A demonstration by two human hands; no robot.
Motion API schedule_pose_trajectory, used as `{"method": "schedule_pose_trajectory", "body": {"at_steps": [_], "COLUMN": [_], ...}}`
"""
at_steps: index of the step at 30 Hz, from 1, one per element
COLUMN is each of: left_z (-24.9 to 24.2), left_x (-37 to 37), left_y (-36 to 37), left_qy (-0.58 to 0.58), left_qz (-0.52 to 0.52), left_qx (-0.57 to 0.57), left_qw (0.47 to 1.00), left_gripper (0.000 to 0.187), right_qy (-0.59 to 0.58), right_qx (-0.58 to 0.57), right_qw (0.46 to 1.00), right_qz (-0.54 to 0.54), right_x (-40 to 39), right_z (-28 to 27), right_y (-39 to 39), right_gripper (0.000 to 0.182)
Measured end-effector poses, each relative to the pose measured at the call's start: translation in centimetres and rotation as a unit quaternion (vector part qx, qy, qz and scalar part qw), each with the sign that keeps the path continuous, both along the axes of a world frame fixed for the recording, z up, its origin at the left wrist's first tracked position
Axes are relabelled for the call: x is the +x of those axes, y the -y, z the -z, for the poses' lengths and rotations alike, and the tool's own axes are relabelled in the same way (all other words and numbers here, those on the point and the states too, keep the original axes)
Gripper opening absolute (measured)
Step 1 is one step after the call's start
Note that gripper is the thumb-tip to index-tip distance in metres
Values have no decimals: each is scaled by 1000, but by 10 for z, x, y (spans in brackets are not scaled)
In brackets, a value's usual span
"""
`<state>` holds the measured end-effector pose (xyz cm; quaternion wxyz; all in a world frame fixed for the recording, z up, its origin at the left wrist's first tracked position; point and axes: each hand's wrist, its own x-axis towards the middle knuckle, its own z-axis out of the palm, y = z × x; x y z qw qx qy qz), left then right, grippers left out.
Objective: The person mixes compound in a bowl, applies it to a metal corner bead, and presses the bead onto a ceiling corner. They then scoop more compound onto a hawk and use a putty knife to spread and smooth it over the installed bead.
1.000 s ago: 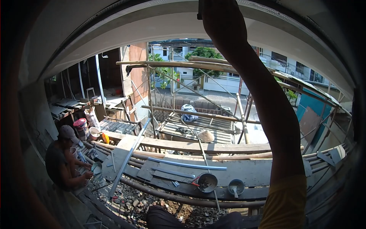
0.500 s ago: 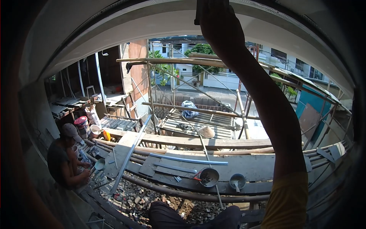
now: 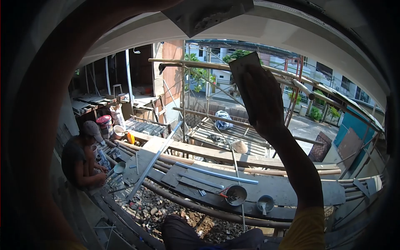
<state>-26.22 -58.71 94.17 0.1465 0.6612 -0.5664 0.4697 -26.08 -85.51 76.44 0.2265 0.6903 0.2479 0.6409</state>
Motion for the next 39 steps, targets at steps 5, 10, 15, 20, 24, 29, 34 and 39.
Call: {"method": "schedule_pose_trajectory", "body": {"at_steps": [5,10,15,20,24,29,34,39], "left_z": [49,76,82,61,65,51,11,-14], "left_x": [64,50,69,71,71,62,32,6], "left_y": [44,60,54,46,72,68,26,19], "left_qy": [-266,-480,-433,-183,-57,-81,49,346], "left_qz": [170,267,263,104,110,59,29,136], "left_qx": [-3,4,-53,-40,-66,-88,-163,-158], "left_qw": [949,836,861,977,990,991,985,915], "left_gripper": [48,47,46,44,49,49,36,18], "right_qy": [96,99,4,-3,-57,-64,59,226], "right_qx": [-81,-53,-73,-62,-128,-112,-40,-50], "right_qw": [983,988,997,997,977,970,971,938], "right_qz": [-133,-110,32,55,163,207,227,257], "right_x": [-6,0,-16,-47,-60,-48,-52,-51], "right_z": [-3,-8,-4,0,-6,-16,-58,-124], "right_y": [4,32,77,73,31,44,71,80], "right_gripper": [43,48,57,62,53,56,62,59]}}
